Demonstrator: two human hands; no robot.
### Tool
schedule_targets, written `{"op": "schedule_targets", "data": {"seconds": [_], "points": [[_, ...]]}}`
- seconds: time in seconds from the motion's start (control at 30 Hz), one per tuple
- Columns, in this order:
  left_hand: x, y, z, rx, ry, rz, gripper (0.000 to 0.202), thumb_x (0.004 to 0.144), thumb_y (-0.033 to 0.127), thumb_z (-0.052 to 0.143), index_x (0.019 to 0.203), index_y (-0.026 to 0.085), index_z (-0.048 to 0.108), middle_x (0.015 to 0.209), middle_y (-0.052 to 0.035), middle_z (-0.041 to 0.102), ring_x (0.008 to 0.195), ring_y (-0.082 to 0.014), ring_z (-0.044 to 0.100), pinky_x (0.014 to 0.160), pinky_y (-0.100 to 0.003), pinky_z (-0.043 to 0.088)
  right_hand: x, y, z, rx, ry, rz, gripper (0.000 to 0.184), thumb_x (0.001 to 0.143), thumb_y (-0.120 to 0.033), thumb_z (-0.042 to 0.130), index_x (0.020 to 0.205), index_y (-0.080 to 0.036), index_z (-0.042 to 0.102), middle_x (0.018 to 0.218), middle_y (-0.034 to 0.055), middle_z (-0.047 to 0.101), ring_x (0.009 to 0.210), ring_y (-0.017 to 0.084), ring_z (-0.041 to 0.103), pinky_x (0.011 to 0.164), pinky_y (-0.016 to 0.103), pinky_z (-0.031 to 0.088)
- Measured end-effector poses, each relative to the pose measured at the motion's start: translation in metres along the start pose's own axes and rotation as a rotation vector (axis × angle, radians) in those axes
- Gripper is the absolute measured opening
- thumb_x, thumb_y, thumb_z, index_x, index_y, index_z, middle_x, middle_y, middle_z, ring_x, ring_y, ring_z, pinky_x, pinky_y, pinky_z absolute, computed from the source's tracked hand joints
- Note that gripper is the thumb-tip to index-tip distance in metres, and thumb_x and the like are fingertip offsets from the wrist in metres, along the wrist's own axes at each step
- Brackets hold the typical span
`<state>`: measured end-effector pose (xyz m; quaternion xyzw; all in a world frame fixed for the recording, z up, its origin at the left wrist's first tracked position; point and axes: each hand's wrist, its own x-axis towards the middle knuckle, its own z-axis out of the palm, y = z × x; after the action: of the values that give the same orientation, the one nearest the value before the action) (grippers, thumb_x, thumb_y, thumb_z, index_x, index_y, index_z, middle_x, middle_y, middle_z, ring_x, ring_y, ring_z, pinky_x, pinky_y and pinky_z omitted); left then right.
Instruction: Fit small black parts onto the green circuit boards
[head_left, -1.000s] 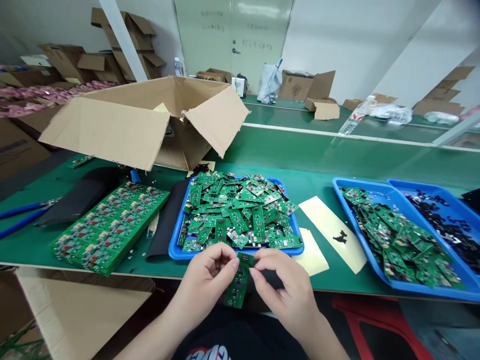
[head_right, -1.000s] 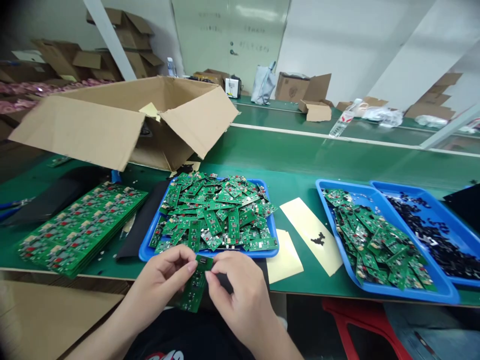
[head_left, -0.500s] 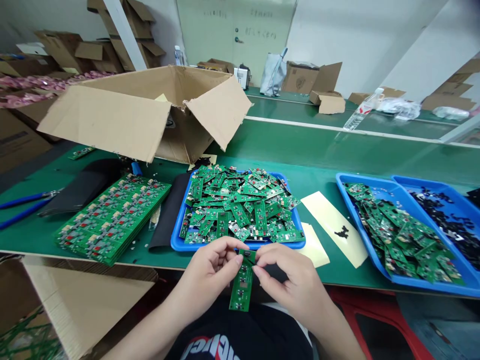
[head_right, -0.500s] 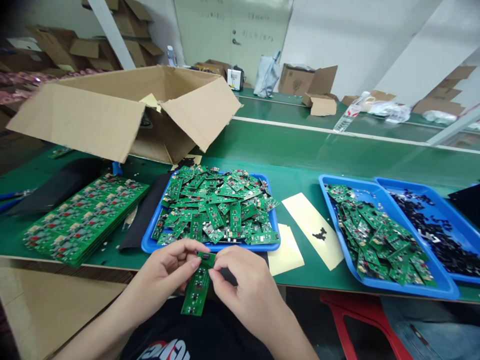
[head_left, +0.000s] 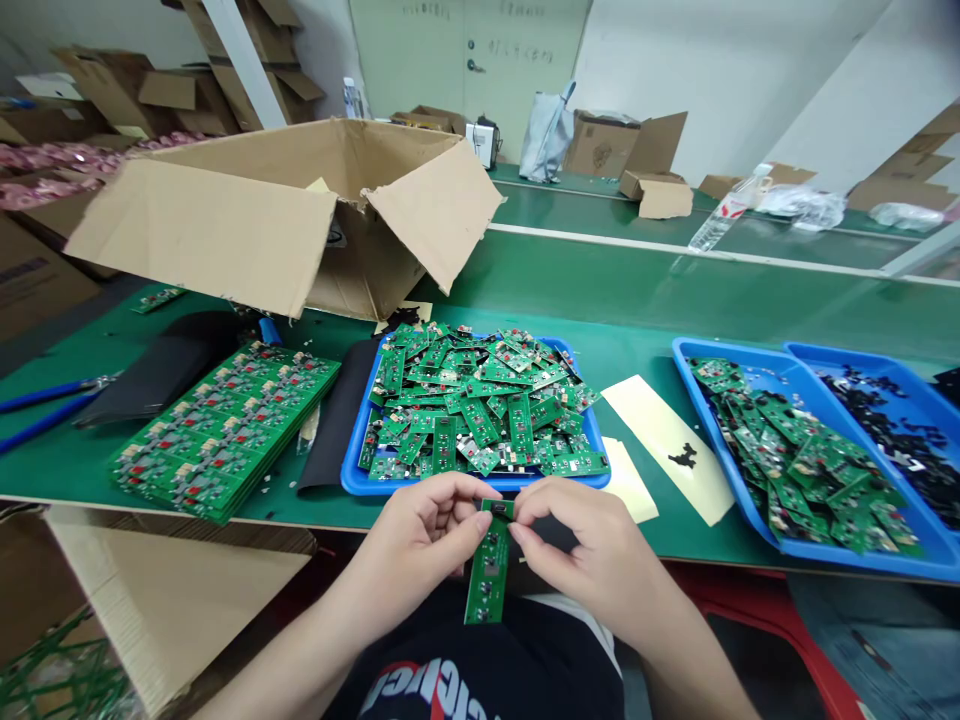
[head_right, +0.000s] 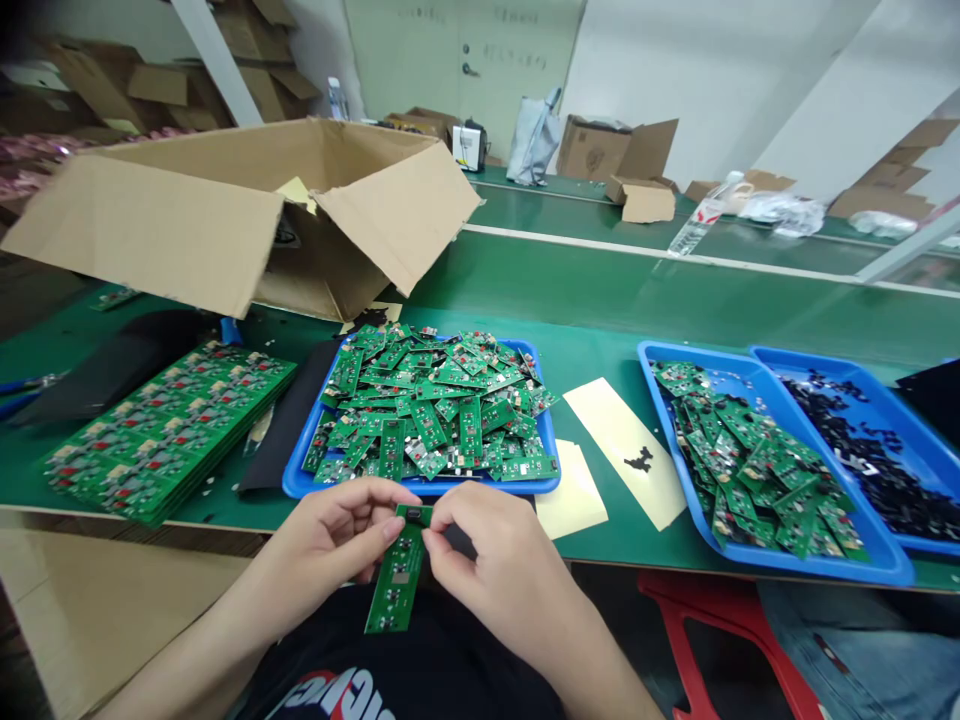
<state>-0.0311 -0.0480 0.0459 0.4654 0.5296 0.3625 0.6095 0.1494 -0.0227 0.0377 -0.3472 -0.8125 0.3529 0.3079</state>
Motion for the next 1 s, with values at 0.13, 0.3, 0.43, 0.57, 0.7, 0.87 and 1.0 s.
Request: {"op": "schedule_targets", "data": {"seconds": [0.13, 0.3, 0.43, 0.57, 0.7, 0.87, 1.0], "points": [[0.0, -0.001, 0.0, -0.001, 0.001, 0.0, 0.018, 0.074, 0.029, 0.059, 0.087, 0.017, 0.062, 0.056, 0.0064, 0.049, 0.046, -0.0071, 0.043, 0.042, -0.018, 0.036, 0.0, 0.0, 0.0, -0.009, -0.003, 0.003, 0.012, 0.082, -0.012, 0.048, 0.074, -0.018, 0.054, 0.073, 0.0022, 0.062, 0.064, 0.013, 0.058, 0.06, 0.025, 0.045], [0.0, -0.003, 0.002, 0.016, 0.046, 0.028, 0.016, 0.074, 0.029, 0.06, 0.083, 0.016, 0.063, 0.058, 0.0041, 0.052, 0.048, -0.0079, 0.043, 0.041, -0.017, 0.034, 0.002, -0.001, 0.001, -0.033, -0.005, -0.008, 0.013, 0.084, -0.012, 0.047, 0.074, -0.018, 0.054, 0.073, 0.0034, 0.062, 0.064, 0.015, 0.058, 0.06, 0.027, 0.046], [-0.001, -0.004, 0.003, 0.03, 0.094, 0.052, 0.016, 0.074, 0.029, 0.061, 0.082, 0.016, 0.064, 0.06, 0.0018, 0.056, 0.051, -0.0104, 0.048, 0.043, -0.019, 0.038, 0.002, -0.002, -0.002, -0.055, -0.011, 0.001, 0.012, 0.086, -0.014, 0.047, 0.077, -0.018, 0.055, 0.074, 0.0033, 0.062, 0.065, 0.015, 0.058, 0.06, 0.027, 0.045], [-0.002, -0.004, 0.002, 0.05, 0.102, 0.08, 0.013, 0.075, 0.028, 0.06, 0.081, 0.017, 0.065, 0.061, 0.0013, 0.057, 0.054, -0.0114, 0.05, 0.046, -0.02, 0.041, 0.002, -0.004, -0.007, -0.086, 0.003, 0.024, 0.013, 0.086, -0.013, 0.046, 0.082, -0.019, 0.057, 0.073, 0.0012, 0.062, 0.065, 0.014, 0.058, 0.059, 0.025, 0.044], [-0.003, -0.005, 0.001, 0.084, 0.082, 0.108, 0.012, 0.075, 0.027, 0.06, 0.079, 0.017, 0.066, 0.063, 0.0006, 0.058, 0.053, -0.0108, 0.048, 0.046, -0.02, 0.039, 0.003, -0.005, -0.009, -0.11, 0.047, 0.01, 0.014, 0.087, -0.013, 0.045, 0.082, -0.018, 0.057, 0.074, 0.0019, 0.063, 0.065, 0.014, 0.059, 0.06, 0.025, 0.045], [-0.002, -0.004, 0.002, 0.099, 0.037, 0.131, 0.011, 0.076, 0.025, 0.059, 0.075, 0.017, 0.065, 0.06, 0.0023, 0.055, 0.051, -0.0091, 0.043, 0.045, -0.019, 0.036, 0.005, -0.003, -0.005, -0.232, 0.066, -0.121, 0.015, 0.091, -0.014, 0.042, 0.086, -0.016, 0.056, 0.077, 0.0056, 0.063, 0.071, 0.017, 0.06, 0.063, 0.03, 0.048], [-0.001, -0.002, 0.001, 0.057, -0.027, 0.092, 0.01, 0.075, 0.026, 0.059, 0.072, 0.017, 0.062, 0.056, 0.0047, 0.049, 0.047, -0.008, 0.04, 0.043, -0.019, 0.035, 0.006, -0.002, 0.002, -0.29, 0.124, -0.249, 0.016, 0.092, -0.009, 0.042, 0.088, -0.017, 0.055, 0.082, 0.0079, 0.063, 0.081, 0.019, 0.061, 0.071, 0.034, 0.052]]}}
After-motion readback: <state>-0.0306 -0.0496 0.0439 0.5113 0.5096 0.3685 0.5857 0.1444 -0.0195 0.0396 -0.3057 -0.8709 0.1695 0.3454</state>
